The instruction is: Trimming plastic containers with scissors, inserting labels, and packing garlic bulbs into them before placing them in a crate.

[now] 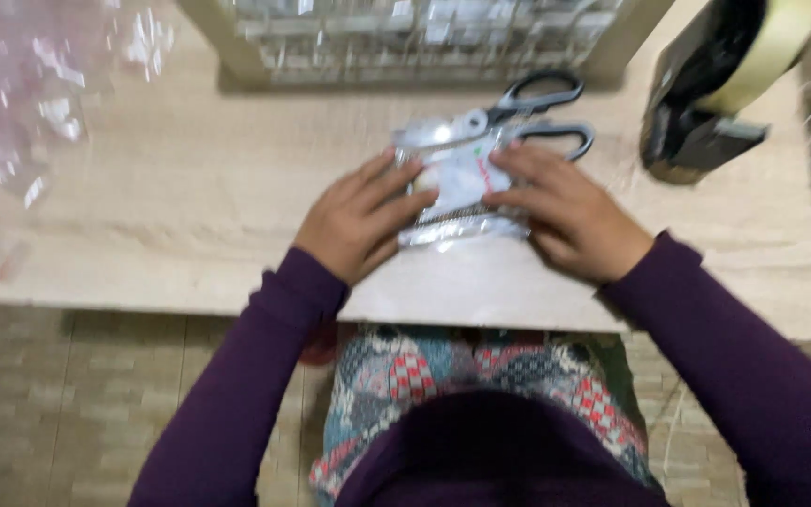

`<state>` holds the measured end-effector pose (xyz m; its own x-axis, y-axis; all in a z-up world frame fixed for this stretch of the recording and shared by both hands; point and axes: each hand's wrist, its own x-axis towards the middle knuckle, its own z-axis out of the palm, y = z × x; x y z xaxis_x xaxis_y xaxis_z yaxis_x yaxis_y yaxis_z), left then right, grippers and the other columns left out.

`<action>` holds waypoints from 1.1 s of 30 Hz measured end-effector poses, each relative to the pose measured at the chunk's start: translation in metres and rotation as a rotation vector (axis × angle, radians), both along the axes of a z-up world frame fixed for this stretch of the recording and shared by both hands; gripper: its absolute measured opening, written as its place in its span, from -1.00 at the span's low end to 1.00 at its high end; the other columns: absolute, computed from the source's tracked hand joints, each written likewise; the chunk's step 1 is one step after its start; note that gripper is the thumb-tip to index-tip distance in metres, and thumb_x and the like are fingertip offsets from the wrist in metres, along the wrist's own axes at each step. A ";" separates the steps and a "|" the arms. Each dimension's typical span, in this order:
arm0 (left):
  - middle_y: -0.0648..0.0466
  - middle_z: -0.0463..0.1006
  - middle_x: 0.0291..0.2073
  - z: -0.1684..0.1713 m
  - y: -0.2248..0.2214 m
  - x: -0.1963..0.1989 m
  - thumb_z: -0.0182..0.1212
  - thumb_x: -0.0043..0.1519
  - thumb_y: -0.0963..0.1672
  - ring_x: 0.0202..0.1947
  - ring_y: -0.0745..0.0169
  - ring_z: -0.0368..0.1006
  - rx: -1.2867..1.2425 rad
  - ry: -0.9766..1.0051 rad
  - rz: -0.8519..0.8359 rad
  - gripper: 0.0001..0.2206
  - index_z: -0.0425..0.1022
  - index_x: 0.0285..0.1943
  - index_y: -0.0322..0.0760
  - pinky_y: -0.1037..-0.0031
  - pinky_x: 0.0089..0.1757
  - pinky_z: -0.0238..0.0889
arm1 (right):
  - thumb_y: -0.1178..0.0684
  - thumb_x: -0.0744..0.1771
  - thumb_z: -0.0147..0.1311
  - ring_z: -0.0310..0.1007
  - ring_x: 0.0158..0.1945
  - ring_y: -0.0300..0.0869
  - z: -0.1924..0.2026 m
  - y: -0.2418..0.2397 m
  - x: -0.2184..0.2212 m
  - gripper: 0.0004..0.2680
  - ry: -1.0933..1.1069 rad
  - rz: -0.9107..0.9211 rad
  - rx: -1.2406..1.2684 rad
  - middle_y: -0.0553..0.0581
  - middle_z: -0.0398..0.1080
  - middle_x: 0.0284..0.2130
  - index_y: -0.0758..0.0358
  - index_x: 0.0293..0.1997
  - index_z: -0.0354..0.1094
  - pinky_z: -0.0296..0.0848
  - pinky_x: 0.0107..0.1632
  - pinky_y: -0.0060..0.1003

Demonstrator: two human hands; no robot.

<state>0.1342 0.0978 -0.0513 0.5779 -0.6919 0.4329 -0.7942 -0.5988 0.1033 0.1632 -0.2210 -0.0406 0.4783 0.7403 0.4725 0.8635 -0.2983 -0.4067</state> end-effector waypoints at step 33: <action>-0.02 0.66 -0.38 0.014 -0.056 0.060 0.33 0.14 -0.19 -0.30 0.35 0.43 -1.248 1.010 0.146 -0.86 0.65 -0.19 -0.41 0.48 -0.23 0.35 | 0.23 0.29 0.19 0.48 -0.36 -0.17 0.034 0.029 0.048 -0.91 0.714 -0.332 0.449 0.17 0.57 -0.43 0.35 -0.21 0.58 0.51 -0.20 -0.19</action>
